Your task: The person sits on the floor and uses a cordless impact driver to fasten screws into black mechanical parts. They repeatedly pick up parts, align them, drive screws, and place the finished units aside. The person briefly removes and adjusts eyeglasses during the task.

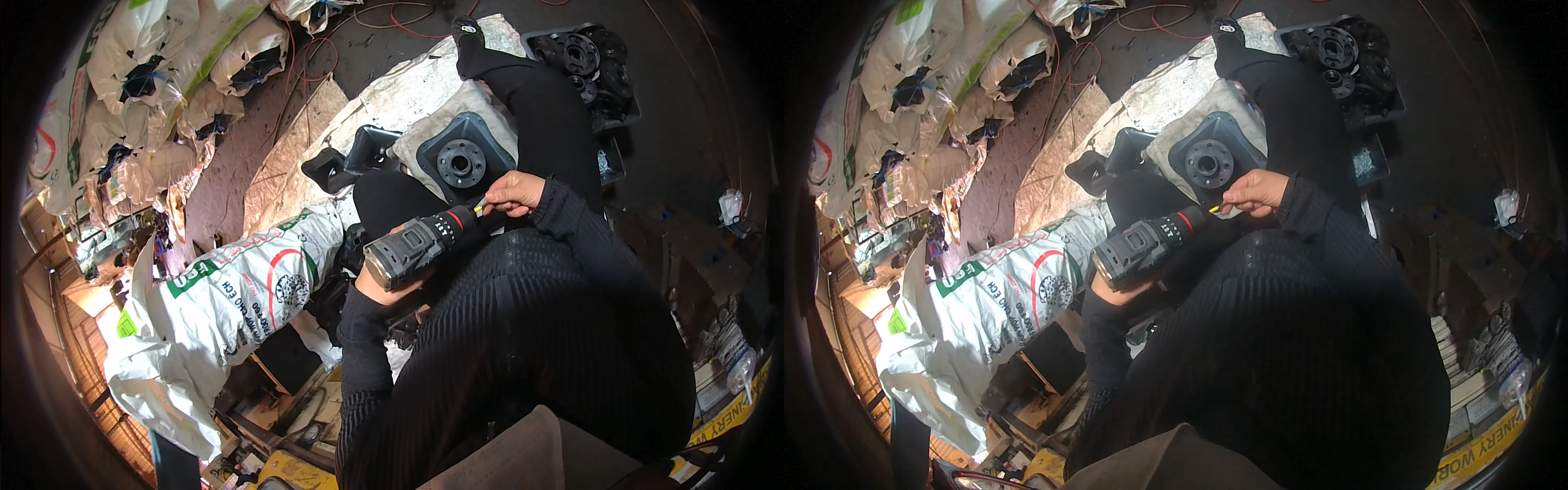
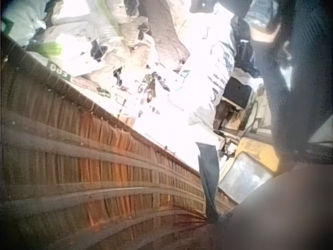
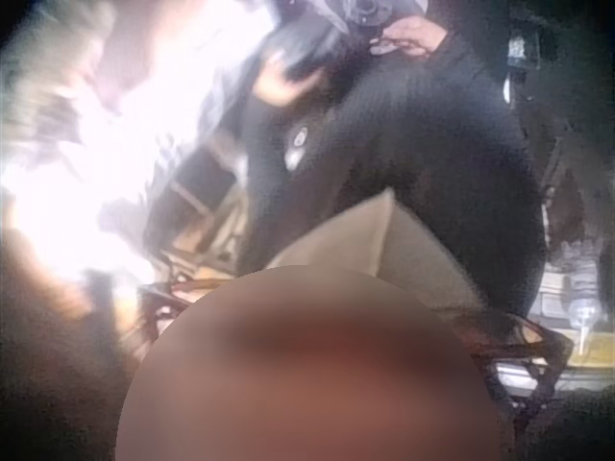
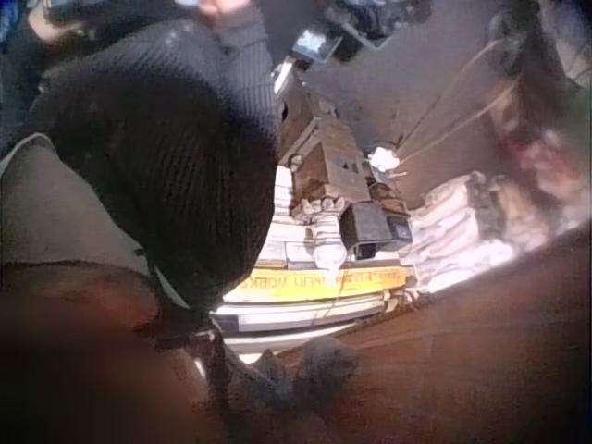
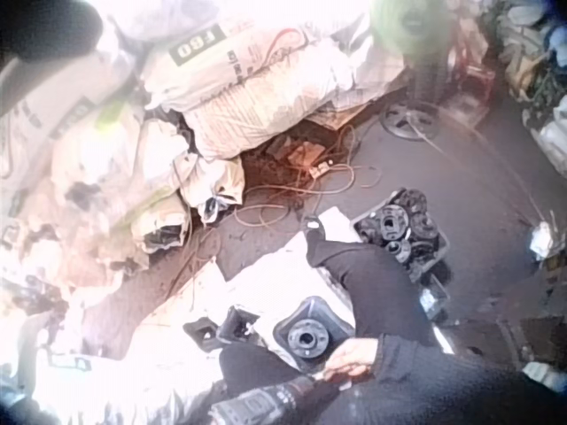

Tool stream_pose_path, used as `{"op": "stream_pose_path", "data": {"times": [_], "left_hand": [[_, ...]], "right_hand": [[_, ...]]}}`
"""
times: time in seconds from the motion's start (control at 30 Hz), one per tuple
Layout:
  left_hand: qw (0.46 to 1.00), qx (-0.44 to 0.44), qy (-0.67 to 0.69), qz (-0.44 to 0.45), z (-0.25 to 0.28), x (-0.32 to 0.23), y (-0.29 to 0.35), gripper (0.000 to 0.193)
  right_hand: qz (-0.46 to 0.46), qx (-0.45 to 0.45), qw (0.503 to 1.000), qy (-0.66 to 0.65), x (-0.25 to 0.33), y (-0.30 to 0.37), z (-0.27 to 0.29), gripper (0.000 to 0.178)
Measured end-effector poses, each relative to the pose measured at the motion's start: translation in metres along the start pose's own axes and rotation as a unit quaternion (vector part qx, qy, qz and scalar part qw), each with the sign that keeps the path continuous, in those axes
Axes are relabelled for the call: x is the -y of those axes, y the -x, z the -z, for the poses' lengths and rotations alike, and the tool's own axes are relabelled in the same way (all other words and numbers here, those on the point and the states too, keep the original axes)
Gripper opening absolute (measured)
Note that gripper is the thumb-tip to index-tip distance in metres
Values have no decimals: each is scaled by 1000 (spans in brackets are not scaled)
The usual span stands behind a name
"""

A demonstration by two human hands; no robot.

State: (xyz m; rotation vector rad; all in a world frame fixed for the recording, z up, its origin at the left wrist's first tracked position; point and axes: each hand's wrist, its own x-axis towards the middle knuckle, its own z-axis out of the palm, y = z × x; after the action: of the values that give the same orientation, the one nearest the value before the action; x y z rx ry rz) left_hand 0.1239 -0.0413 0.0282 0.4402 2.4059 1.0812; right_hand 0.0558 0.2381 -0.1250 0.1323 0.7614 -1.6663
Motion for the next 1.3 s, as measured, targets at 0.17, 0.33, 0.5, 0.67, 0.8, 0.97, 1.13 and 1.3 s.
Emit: {"op": "stream_pose_path", "data": {"times": [0.17,0.33,0.5,0.67,0.8,0.97,1.13,1.3], "left_hand": [[1000,16,-15,17,1,4,-8,64],[999,-19,-21,39,-3,13,-25,62],[995,-26,-96,24,-5,24,-51,55],[996,-32,-25,85,-7,31,-63,51],[995,-36,-35,81,-8,34,-65,48],[998,-33,-16,58,-8,34,-64,44],[995,-12,-95,-4,-9,30,-63,44],[996,-16,-88,26,-15,13,-63,52]], "right_hand": [[-32,-11,999,3,3,-3,-2,34],[54,-99,981,-158,-6,-16,2,49],[105,-265,940,-188,-18,-36,3,40],[135,-256,938,-193,-20,-43,4,40],[81,-219,937,-260,-18,-41,6,41],[61,-139,923,-355,-15,-46,4,38],[61,-115,919,-371,-12,-50,4,27],[45,-104,925,-362,-11,-50,6,27]]}}
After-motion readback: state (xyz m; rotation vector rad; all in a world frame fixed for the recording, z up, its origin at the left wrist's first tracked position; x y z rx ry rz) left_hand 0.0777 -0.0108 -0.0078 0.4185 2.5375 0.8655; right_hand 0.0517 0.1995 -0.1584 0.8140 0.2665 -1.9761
